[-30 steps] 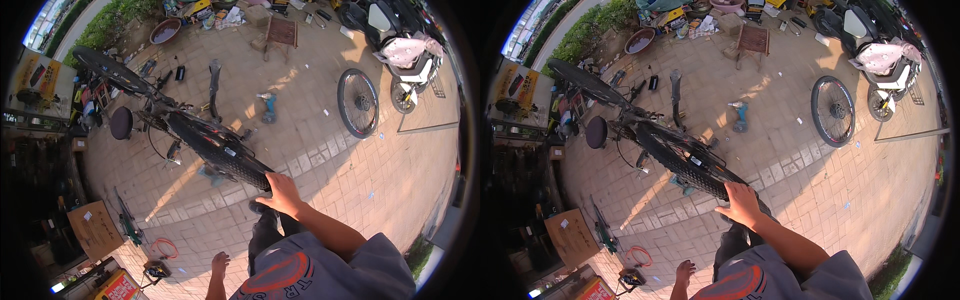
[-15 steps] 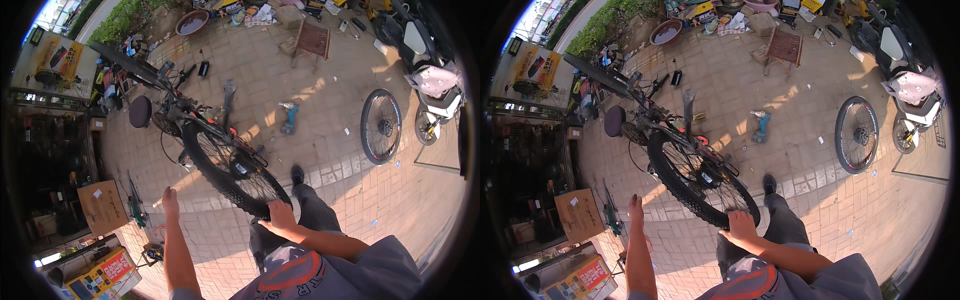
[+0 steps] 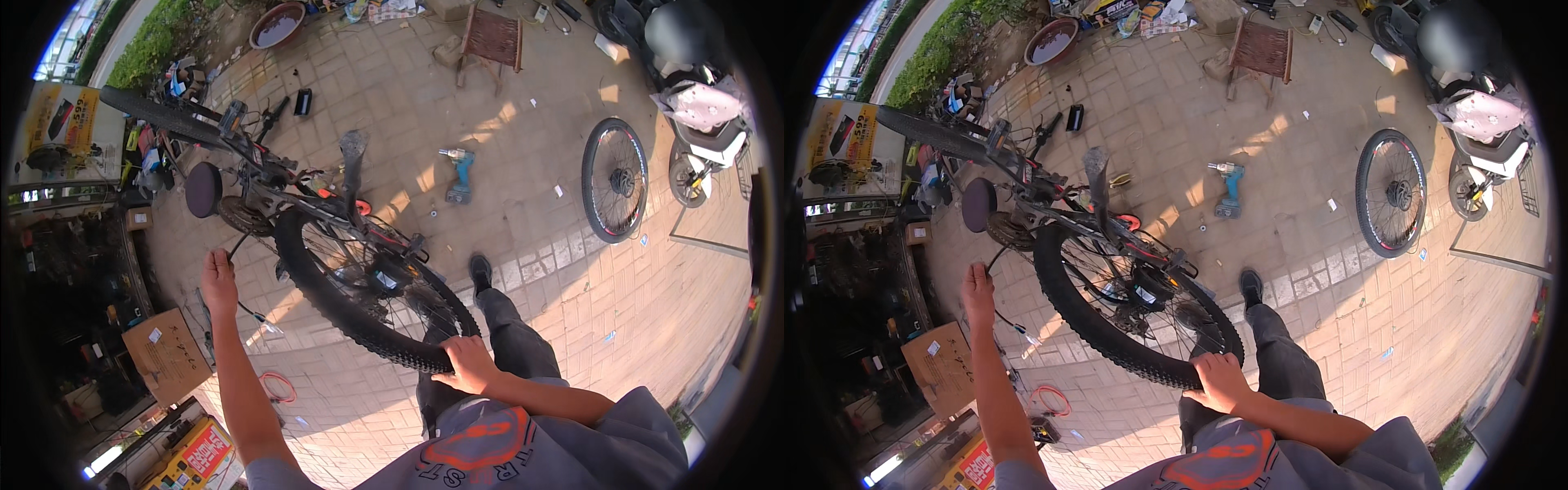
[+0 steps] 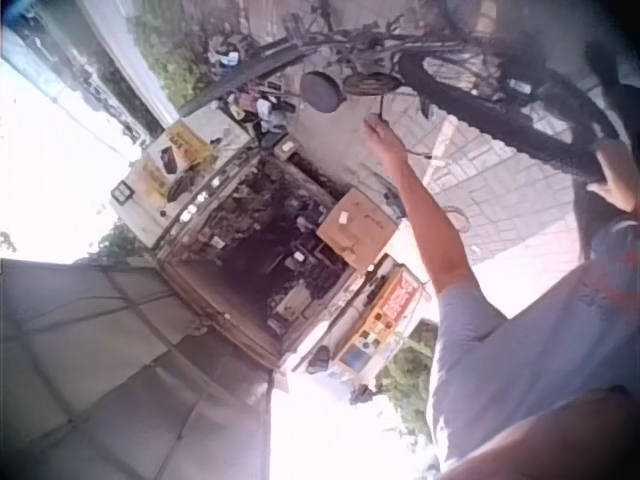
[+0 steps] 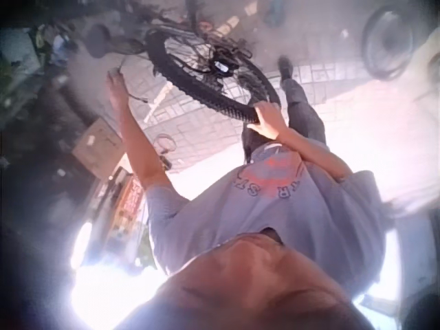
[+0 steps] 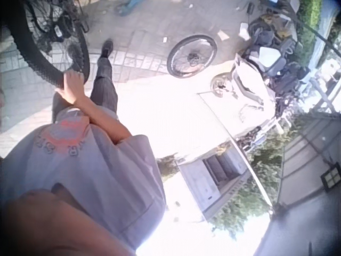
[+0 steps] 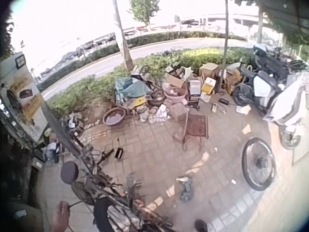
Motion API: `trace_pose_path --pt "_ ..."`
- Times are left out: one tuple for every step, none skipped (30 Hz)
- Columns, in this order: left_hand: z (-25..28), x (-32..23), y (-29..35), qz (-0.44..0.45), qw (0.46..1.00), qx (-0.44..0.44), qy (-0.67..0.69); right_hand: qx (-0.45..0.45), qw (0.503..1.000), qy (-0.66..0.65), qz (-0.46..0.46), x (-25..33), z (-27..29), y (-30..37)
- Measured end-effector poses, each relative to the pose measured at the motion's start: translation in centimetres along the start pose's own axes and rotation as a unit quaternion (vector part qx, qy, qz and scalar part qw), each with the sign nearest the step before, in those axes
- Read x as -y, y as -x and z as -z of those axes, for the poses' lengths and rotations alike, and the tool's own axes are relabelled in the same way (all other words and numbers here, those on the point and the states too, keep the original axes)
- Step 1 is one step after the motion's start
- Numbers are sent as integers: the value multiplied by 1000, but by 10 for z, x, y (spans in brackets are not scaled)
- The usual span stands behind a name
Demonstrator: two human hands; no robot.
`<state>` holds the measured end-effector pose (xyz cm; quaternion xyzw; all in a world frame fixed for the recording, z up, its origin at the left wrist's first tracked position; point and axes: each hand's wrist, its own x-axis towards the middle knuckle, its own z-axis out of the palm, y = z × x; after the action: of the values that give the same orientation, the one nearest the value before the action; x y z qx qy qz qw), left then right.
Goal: The person removes the rear wheel of a mountain bike using a cordless impact wrench, then removes the tire from the rim. They install a new tire onto the rim and reattach the wheel to the bike frame, securing it with the impact wrench.
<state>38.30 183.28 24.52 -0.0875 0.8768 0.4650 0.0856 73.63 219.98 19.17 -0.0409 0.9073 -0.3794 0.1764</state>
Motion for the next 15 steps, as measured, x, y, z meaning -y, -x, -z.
trace_pose_path --pt "1 -44 8 -18 1000 5 -5 3 1000 4 -8 2 5 -1" --pt "3 -85 12 -36 999 6 -11 3 1000 3 -10 2 6 -2" --pt "6 -119 12 -74 997 17 -8 3 1000 2 -11 2 7 -2" --pt "6 -150 8 -112 993 28 -3 3 1000 2 -12 3 7 -2" --pt "-3 -182 0 -121 992 37 -27 3 1000 0 -15 2 6 -1" --pt "-19 -207 -13 -130 989 45 -50 0 1000 -2 -15 1 5 -1" --pt "-44 -223 -30 -158 976 35 -147 -3 1000 -4 -13 2 5 0" --pt "-63 -243 -46 -184 951 18 -246 -6 1000 -9 -5 3 5 -1" --pt "-85 -256 -63 -218 938 60 -262 -11 1000 -12 3 3 5 -2" --pt "-103 -268 -79 -251 921 101 -278 -15 1000 -16 10 4 3 -2" --pt "-117 -281 -96 -361 865 127 -323 -19 1000 -18 17 3 2 -3" --pt "-134 -293 -99 -463 794 158 -361 -24 999 -24 17 3 0 -1" --pt "-141 -300 -95 -452 777 210 -385 -30 999 -31 19 4 -1 -1" --pt "-157 -320 -84 -442 756 263 -405 -37 998 -37 18 2 0 0" --pt "-171 -340 -72 -429 730 316 -428 -36 998 -39 18 2 0 0"
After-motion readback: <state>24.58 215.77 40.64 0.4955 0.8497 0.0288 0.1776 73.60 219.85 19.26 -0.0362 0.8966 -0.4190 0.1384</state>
